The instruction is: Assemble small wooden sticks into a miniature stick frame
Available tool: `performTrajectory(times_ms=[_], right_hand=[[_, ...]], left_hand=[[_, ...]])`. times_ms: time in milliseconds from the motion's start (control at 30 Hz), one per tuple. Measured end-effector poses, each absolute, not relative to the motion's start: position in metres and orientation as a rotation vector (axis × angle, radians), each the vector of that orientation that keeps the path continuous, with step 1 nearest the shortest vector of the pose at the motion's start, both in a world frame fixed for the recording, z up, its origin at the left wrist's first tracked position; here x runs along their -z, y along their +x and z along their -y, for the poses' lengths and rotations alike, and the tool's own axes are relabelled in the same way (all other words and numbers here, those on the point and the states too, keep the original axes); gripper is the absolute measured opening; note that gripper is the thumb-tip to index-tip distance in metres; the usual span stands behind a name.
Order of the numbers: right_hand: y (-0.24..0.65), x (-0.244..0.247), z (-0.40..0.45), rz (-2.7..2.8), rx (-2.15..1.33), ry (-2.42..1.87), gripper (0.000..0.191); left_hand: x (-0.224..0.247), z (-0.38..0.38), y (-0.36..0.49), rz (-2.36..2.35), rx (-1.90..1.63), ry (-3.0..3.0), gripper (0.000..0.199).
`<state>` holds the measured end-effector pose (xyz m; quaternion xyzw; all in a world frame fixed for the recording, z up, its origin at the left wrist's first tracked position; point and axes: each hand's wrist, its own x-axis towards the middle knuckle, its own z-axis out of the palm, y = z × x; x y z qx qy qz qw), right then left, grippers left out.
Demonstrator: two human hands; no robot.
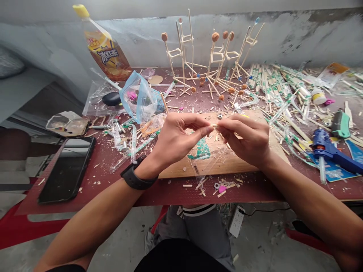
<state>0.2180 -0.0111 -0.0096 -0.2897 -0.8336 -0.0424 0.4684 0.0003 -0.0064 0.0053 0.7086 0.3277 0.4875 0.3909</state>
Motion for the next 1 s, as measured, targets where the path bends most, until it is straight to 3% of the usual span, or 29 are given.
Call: performTrajectory(times_ms=[433, 700, 1000], right_hand=[[0.2158, 0.0095, 0.011, 2.013, 0.121, -0.725, 0.016], [0.2162, 0.0089, 0.0115, 2.046, 0.099, -0.709, 0.014], [0.2162, 0.0095, 0.0112, 2.059, 0.175, -0.633, 0.016]], left_hand=[[-0.0077, 0.0045, -0.0025, -0.828, -1.197, 1.939, 0.015], [-0.0107, 0.0036, -0.0027, -0.818, -1.169, 1.83, 0.026], [-0.0114, 0.0045, -0.0014, -0.792, -1.169, 1.775, 0.022]])
